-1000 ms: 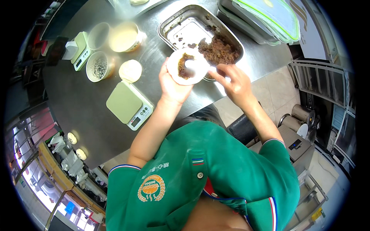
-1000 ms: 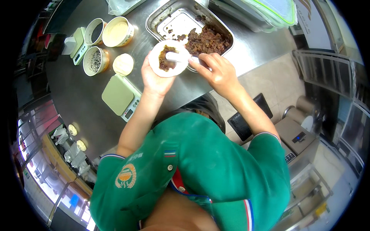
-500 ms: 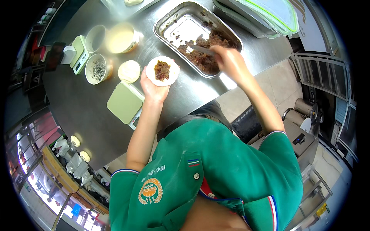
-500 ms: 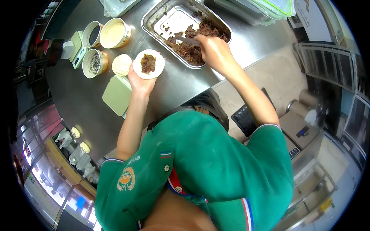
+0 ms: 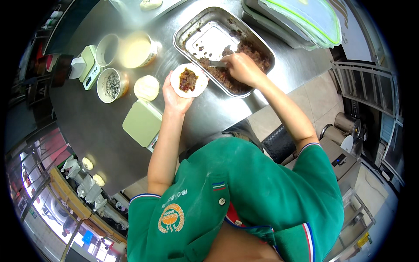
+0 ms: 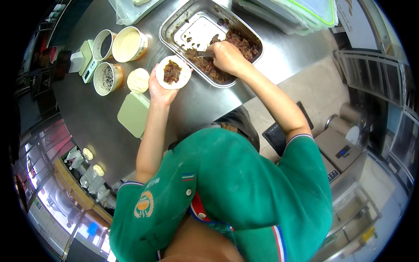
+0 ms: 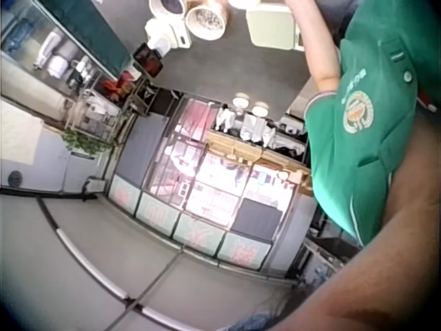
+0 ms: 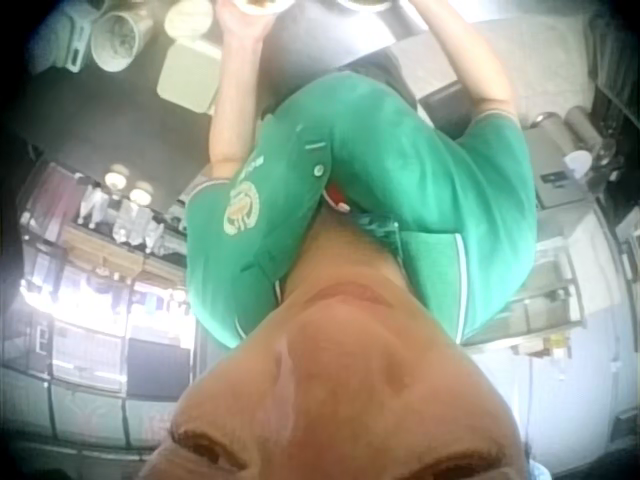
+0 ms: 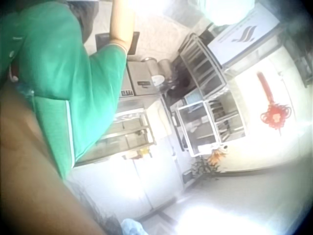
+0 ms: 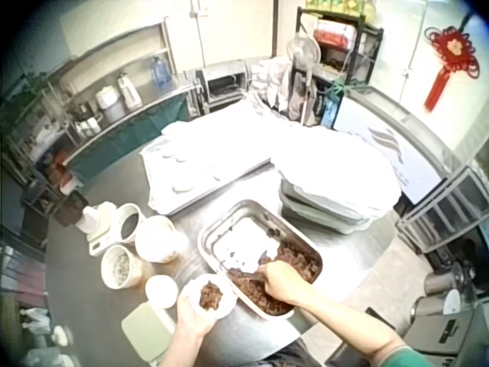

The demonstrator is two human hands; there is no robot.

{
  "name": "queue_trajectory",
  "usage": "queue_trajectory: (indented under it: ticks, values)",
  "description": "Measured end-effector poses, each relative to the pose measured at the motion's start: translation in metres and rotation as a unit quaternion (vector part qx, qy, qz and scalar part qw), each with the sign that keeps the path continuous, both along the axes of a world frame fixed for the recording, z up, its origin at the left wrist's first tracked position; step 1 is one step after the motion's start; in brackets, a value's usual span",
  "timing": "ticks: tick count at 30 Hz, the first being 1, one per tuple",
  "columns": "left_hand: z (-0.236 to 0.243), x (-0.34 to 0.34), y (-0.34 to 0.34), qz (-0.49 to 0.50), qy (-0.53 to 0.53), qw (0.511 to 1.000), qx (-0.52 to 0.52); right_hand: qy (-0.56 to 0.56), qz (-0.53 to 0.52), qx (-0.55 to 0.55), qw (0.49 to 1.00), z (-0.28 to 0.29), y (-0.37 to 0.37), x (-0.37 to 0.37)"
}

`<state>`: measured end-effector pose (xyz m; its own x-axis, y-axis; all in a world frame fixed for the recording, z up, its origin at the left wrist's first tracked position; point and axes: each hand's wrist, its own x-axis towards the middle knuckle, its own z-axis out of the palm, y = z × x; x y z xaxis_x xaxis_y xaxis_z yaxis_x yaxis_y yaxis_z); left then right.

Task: The person fills round dough discs with a dark filling, seals them into balls, and places them on a tray. The person uses a digital scale to weigh the filling and dough, and handles multiple bowls of ingredients on a stainless steel countertop.

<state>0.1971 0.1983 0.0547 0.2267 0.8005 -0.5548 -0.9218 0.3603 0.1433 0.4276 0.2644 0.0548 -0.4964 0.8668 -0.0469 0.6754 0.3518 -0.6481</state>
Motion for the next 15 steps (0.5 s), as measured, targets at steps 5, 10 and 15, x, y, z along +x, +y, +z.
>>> queue_trajectory:
  ticks: [5, 10, 15]
  values:
    - [0.002, -0.001, 0.002, 0.004, 0.006, 1.000, -0.003, 0.072, 0.006, -0.149, 0.986, 0.032, 0.009, 0.016]
    - [0.004, 0.010, -0.009, 0.055, 0.063, 0.996, -0.025, 0.174, -0.037, -0.252, 0.951, 0.042, -0.014, 0.029]
    - [0.010, 0.019, -0.016, 0.091, 0.059, 0.994, -0.022, 0.205, -0.038, 0.021, 0.978, 0.043, -0.059, -0.010]
